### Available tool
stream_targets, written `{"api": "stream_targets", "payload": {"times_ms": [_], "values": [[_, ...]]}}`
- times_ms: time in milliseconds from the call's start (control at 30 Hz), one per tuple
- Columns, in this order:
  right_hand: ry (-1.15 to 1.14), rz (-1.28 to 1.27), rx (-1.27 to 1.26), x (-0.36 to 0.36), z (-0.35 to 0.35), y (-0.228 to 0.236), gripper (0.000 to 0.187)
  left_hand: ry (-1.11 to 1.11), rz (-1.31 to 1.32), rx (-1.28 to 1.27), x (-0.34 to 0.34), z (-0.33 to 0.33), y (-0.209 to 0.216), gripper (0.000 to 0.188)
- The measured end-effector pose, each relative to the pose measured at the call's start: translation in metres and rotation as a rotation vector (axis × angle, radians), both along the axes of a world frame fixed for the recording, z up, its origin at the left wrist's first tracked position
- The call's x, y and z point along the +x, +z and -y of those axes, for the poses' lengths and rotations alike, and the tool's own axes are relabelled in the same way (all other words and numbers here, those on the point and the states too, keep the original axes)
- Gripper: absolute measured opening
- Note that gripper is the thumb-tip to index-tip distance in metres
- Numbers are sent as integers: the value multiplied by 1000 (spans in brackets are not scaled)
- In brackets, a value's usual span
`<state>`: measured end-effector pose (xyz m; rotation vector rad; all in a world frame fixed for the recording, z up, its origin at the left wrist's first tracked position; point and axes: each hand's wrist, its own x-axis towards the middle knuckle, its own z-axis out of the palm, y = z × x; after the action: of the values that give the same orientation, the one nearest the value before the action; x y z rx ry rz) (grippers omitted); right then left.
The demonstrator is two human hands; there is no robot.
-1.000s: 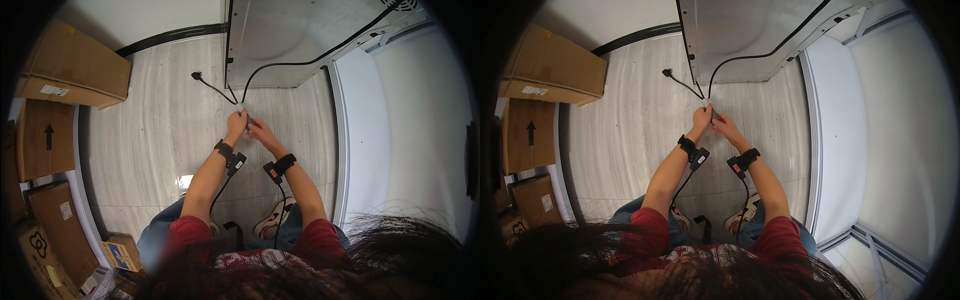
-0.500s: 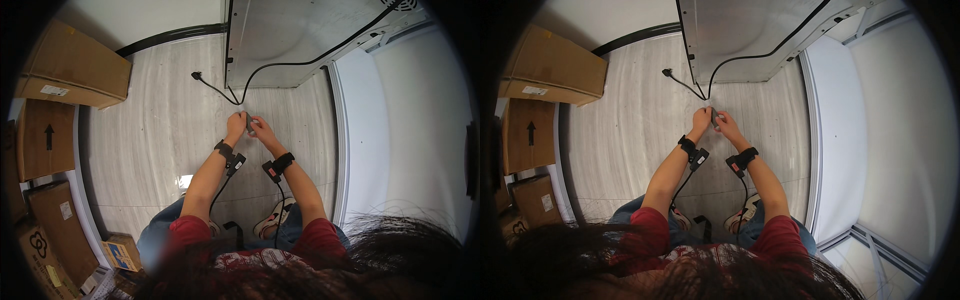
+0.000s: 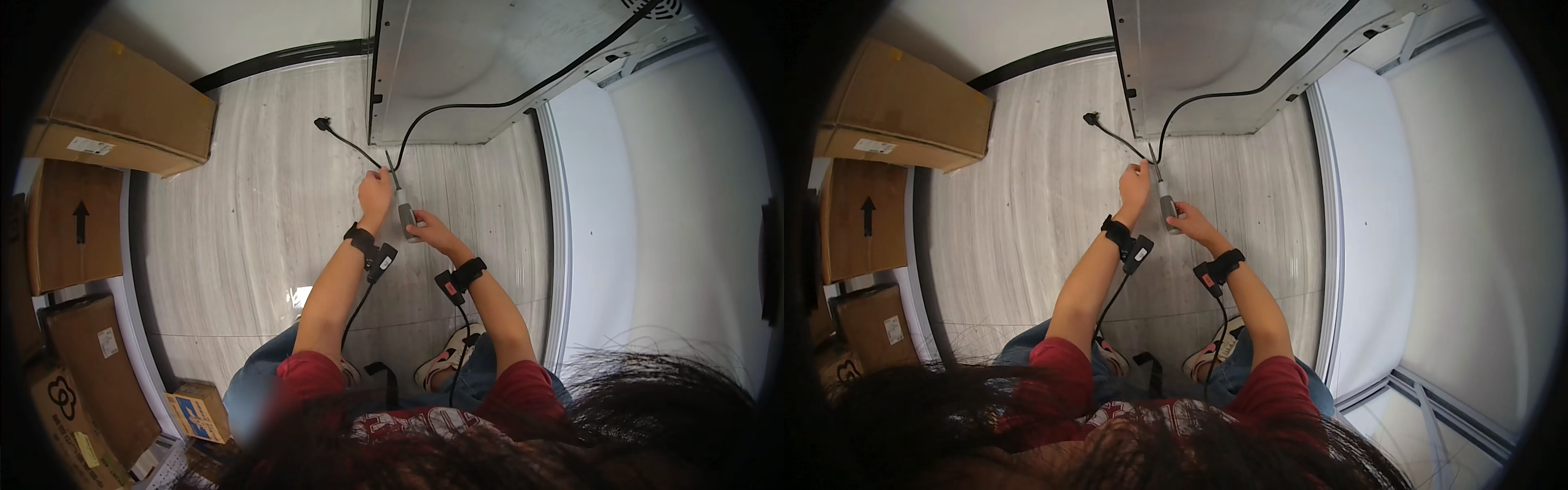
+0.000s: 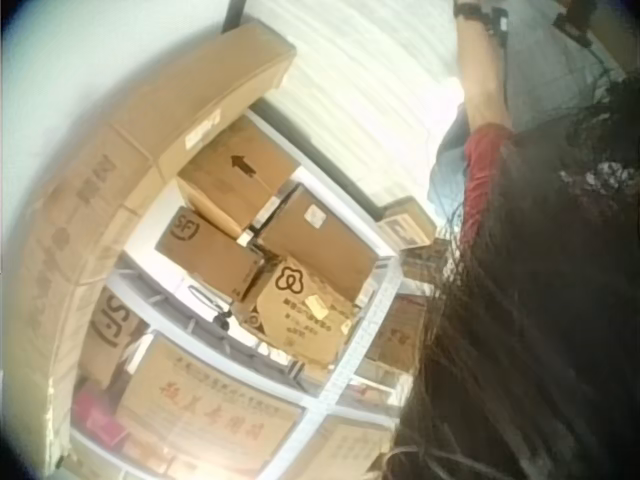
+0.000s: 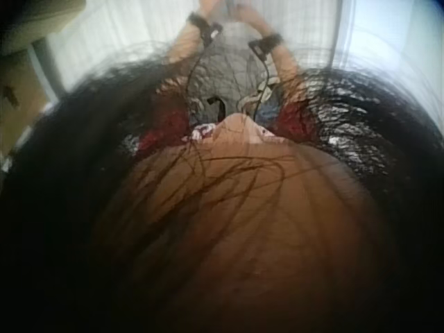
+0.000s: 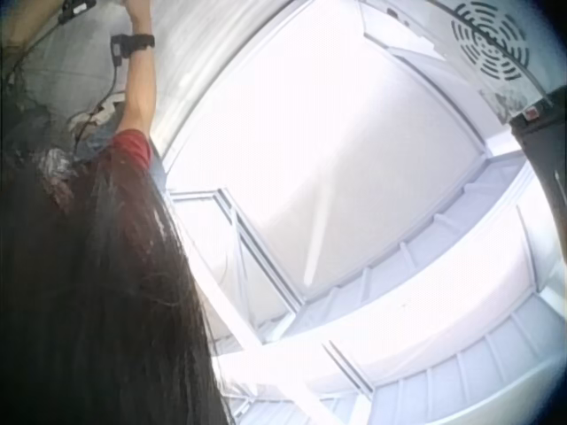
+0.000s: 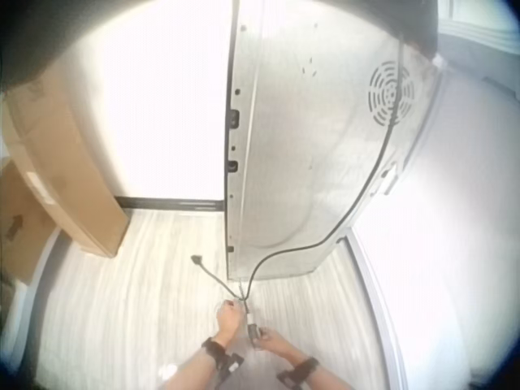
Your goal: The person uses a screwdriver to remove screws from the back panel of a white appliance. After removing the screws, the person detaches and removes the metal back panel.
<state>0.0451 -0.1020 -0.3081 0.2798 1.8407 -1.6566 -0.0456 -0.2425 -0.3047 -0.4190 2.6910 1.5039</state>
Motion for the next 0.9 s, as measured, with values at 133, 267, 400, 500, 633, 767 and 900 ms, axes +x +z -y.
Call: {"api": "stream_targets", "payload": {"times_ms": [133, 267, 400, 500, 633, 767, 900], "values": [[43, -28, -6, 12, -6, 3, 49, 74, -89, -62, -8, 5, -3, 37], [107, -55, -5, 18, -12, 8, 48, 57, -85, -78, -9, 10, -4, 32], [116, -73, -12, 21, -19, 11, 47, 15, -121, 16, -9, 8, -2, 25], [109, -73, 26, 24, -26, 14, 47, 4, -146, 94, -7, 5, 5, 20], [71, -76, 25, 26, -28, 16, 47, -30, -212, 122, -9, 4, 3, 17], [68, -65, 41, 28, -29, 14, 48, -47, -240, 90, -9, 2, -1, 18], [26, -44, 62, 29, -33, 7, 50, -33, -229, 99, -10, -6, -1, 18]]}}
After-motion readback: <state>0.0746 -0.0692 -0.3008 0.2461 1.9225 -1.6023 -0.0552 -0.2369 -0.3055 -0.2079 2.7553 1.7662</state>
